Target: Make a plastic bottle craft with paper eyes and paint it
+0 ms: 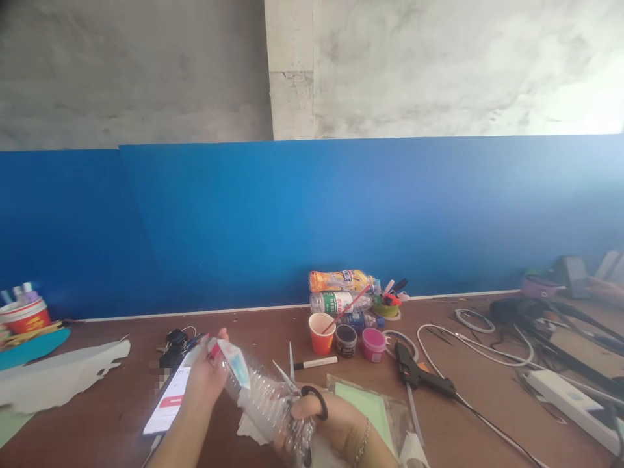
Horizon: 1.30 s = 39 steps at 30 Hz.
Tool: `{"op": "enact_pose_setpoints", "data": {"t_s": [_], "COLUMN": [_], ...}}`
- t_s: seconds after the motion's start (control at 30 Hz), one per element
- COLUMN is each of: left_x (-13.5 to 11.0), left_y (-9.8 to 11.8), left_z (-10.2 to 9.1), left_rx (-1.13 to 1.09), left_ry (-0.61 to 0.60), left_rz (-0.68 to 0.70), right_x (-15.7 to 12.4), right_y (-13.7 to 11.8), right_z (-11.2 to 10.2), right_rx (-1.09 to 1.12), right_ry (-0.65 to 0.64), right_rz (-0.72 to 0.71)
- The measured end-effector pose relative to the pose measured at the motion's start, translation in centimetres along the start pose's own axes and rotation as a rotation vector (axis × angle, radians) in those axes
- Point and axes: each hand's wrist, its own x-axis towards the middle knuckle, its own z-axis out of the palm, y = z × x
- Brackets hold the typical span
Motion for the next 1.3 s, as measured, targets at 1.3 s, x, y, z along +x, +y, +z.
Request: {"op": "enact_pose_setpoints", "data": {"t_s": [1.3], "left_x": [-6.7], "left_y": [-1.8], "left_z": [4.7], "left_rx": [0.561], "left_ry": [-0.385], "left_rz": [-0.238], "right_x": [0.8], "right_y": [-1.5], "right_z": [-0.1], "right_rx": [-0.084], "right_ry": [0.163], "right_rz": [-0.362]}}
